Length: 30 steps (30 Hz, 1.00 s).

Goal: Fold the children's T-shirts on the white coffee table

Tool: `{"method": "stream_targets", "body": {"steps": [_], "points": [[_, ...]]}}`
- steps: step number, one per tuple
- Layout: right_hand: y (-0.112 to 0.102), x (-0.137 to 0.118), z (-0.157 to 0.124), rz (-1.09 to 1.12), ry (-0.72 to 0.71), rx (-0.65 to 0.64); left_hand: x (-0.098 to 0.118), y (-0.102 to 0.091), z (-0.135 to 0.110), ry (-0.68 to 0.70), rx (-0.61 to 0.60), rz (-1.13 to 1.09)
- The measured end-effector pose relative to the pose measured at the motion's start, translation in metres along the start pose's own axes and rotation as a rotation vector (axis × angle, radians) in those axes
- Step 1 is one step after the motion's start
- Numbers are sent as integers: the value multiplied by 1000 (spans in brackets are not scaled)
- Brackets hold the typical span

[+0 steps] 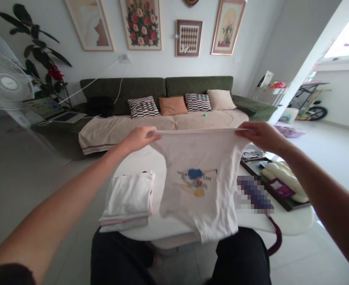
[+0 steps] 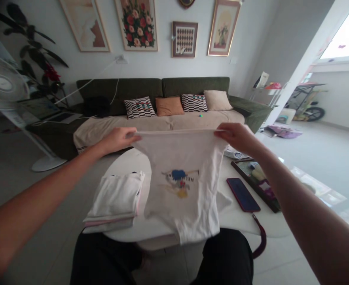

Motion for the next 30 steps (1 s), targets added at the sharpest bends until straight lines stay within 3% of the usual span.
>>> {"method": "stream_targets", "body": {"steps": [3, 6, 8, 12, 15, 18, 20, 21, 25, 28, 30], "points": [[-21, -9, 11, -254, -89, 109, -5, -23, 22, 6, 180, 39], [-22, 6, -11, -297, -116, 161, 2, -12, 17, 82, 186, -12], [0, 28, -37, -286, -118, 93, 7, 21, 2, 114, 89, -54], [67, 89, -108, -228, -20, -85, 23, 122, -50, 118, -188, -140], [122, 133, -167, -221, 64, -338, 41, 195, -96, 106, -378, -165], [163, 161, -214, -179, 164, -608, 59, 252, -132, 106, -608, -231], [179, 161, -226, -141, 198, -653, 66, 273, -140, 84, -674, -298], [185, 156, -226, -131, 203, -632, 66, 278, -137, 56, -645, -319], [221, 117, -217, -215, 184, -471, 62, 288, -121, -99, -406, -236], [259, 99, -229, -356, 200, -450, 64, 314, -132, -199, -432, -150], [277, 101, -239, -411, 219, -477, 66, 328, -140, -230, -443, -128]]}}
Point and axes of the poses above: each hand's wrist, its own z-axis towards the middle knuckle, its own y-axis out of the palm, x = y × z, the point moved 8 cm from there along z, towards the middle knuckle, and after that the axes turned 7 degrees about y, right-handed, at the moved point
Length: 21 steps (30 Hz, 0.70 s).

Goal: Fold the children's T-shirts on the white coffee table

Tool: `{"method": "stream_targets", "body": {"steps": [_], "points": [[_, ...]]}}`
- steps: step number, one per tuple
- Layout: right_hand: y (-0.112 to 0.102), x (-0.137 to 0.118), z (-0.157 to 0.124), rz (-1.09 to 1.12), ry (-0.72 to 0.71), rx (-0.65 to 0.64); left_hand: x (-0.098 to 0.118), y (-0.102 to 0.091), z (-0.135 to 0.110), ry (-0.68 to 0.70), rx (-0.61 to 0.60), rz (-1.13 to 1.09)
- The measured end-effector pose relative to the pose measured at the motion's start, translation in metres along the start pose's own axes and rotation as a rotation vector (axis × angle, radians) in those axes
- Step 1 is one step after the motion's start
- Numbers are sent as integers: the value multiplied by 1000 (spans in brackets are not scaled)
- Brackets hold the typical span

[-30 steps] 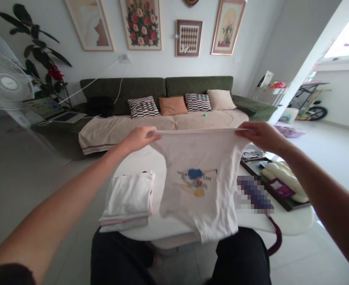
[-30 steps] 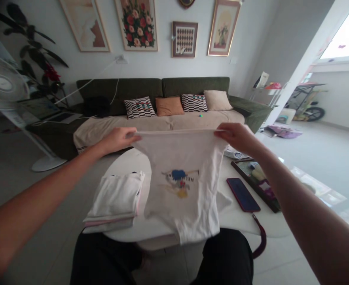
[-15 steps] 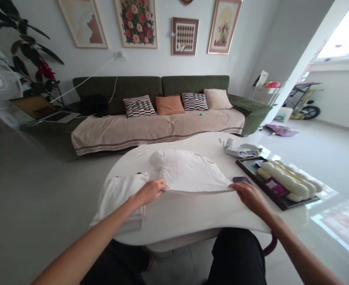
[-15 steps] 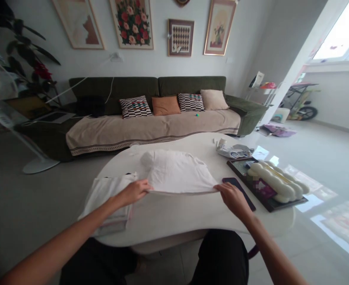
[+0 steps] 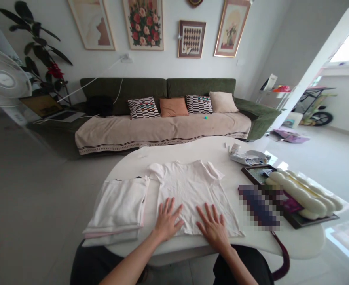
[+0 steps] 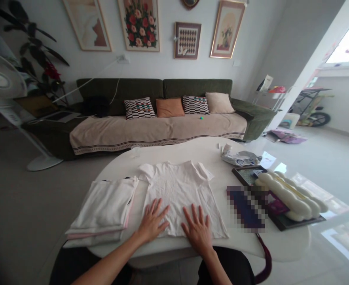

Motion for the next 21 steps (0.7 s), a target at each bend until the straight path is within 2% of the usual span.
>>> {"method": "stream_targets", "body": {"steps": [3, 6, 9, 13, 16, 18, 19, 21], "points": [[13, 12, 7, -35, 36, -18, 0, 7, 7, 0, -5, 0], [12, 31, 18, -59, 77, -29, 2, 3, 20, -17, -43, -14], [12, 41, 17, -77, 75, -19, 11, 3, 19, -27, -82, -36], [13, 48, 3, -92, 70, 19, 36, 10, -13, 85, -80, -131], [17, 55, -1, -75, 107, -48, 39, 7, -48, 123, -102, -270], [18, 54, 1, -34, 116, -105, 22, -13, -70, 139, -52, -360], [16, 49, 2, 0, 91, -116, 5, -29, -80, 127, 8, -380], [8, 25, 6, 102, -14, -106, -46, -70, -96, 33, 178, -347]]}}
Point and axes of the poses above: each hand's wrist, its own z-axis towards the middle knuckle, its own y-axis out of the palm, x = y × z, the point moved 8 cm from there along z, towards the middle knuckle, and after that the axes turned 7 degrees about y, right-handed, at the moved point
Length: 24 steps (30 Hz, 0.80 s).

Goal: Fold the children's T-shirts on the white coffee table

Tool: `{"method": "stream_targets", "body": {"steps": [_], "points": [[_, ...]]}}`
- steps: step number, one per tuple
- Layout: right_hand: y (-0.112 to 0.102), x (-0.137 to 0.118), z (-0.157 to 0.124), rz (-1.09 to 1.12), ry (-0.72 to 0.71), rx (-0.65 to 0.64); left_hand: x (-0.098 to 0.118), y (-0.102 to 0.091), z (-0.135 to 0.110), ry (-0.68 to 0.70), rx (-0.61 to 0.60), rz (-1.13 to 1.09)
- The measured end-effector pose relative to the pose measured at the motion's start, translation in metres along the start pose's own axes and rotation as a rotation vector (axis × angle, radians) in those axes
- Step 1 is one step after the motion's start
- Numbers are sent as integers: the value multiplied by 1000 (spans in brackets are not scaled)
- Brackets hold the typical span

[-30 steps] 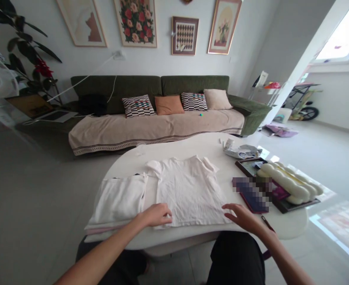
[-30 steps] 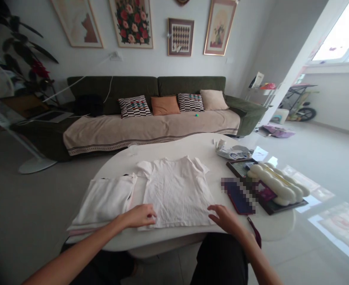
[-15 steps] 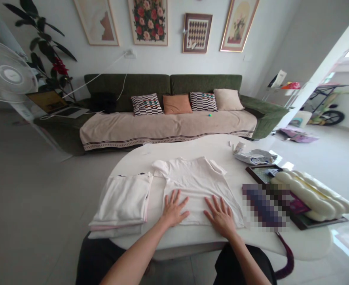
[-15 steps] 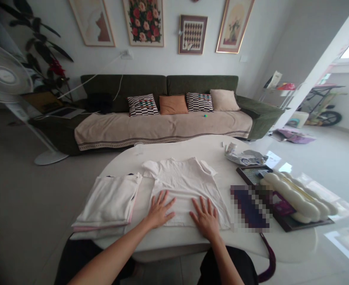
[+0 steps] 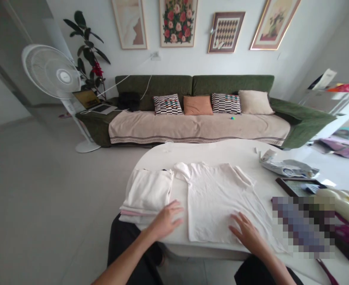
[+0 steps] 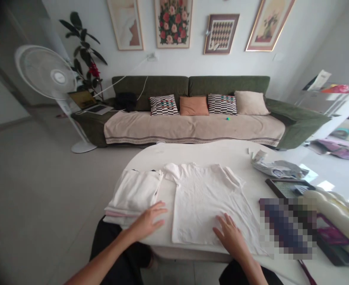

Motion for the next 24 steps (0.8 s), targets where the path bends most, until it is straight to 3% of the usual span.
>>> {"method": "stream_targets", "body": {"steps": [3, 5, 8, 11, 13, 18, 22, 24], "points": [[-11, -69, 4, 184, -202, -17, -65, -91, -3, -169, 260, 217], [-16, -126, 4, 270, -295, -81, -102, -126, 6, -245, 233, 389], [-16, -206, -1, 295, -400, -190, -142, -140, 21, -305, 88, 494], [-9, -253, -11, 266, -503, -307, -163, -139, 25, -337, 2, 493], [-4, -260, -16, 252, -533, -363, -170, -140, 24, -351, -22, 511], [1, -243, -16, 200, -446, -393, -179, -143, 27, -367, -48, 557], [-1, -239, -17, 227, -457, -386, -173, -139, 31, -398, -63, 585], [-6, -225, -12, 246, -454, -352, -169, -143, 28, -414, -71, 607]]}}
Point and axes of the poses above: each hand's wrist, its own z-axis towards the middle knuckle, its own y-axis out of the palm, x = y × z, the point moved 8 cm from there along z, towards the middle knuckle, and after that the axes turned 7 degrees about y, right-handed, at the moved point
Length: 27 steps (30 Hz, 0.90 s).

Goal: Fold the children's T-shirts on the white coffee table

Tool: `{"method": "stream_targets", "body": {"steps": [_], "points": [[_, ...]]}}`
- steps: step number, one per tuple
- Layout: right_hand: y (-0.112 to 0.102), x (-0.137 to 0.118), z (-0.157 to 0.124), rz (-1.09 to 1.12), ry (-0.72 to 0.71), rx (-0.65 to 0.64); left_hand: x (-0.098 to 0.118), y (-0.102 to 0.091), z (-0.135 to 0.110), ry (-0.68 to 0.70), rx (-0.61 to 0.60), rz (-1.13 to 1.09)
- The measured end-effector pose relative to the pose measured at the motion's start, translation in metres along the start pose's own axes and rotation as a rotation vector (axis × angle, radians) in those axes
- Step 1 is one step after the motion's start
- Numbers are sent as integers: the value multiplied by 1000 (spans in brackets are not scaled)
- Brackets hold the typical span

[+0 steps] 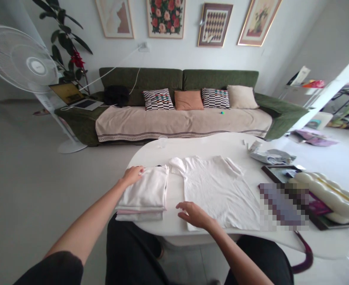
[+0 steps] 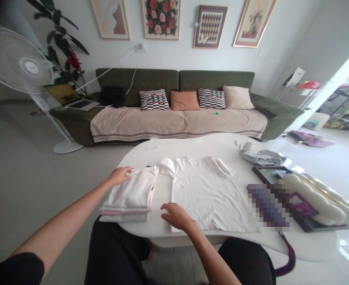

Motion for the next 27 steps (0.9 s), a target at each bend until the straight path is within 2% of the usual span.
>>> {"method": "stream_targets", "body": {"steps": [3, 5, 7, 8, 9, 11, 13, 15, 17, 18, 20, 22, 25, 27], "points": [[-29, 55, -17, -63, 116, 119, -15, -14, -8, -47, 4, 55], [-51, 110, -39, -187, 309, 222, -27, -26, -14, -107, 37, 101], [-65, 163, -68, -314, 564, 308, -20, -37, -18, -118, 132, 123], [-66, 184, -82, -356, 686, 335, -4, -39, -20, -77, 190, 107], [-63, 198, -94, -384, 786, 355, 19, -39, -23, -3, 243, 66], [-49, 208, -108, -422, 887, 382, 88, -28, -28, 234, 285, -77], [-30, 197, -112, -455, 875, 405, 165, -7, -35, 452, 256, -216], [-12, 179, -114, -465, 810, 403, 234, 17, -37, 603, 186, -273], [-2, 165, -119, -434, 746, 371, 280, 38, -27, 649, 125, -283], [0, 161, -124, -405, 714, 351, 292, 46, -16, 629, 107, -275], [-5, 160, -133, -320, 629, 317, 298, 57, 12, 526, 110, -248], [-21, 167, -139, -188, 524, 297, 289, 64, 39, 410, 146, -212], [-67, 200, -137, 11, 458, 342, 273, 73, 61, 325, 234, -153], [-110, 236, -127, 42, 519, 441, 269, 79, 64, 318, 283, -119]]}}
Point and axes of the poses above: each hand's wrist, its own z-axis towards the middle knuckle, its own y-axis out of the palm, x = y × z, the point moved 8 cm from there along z, towards the middle knuckle, and after that the axes turned 7 degrees about y, right-handed, at the moved point
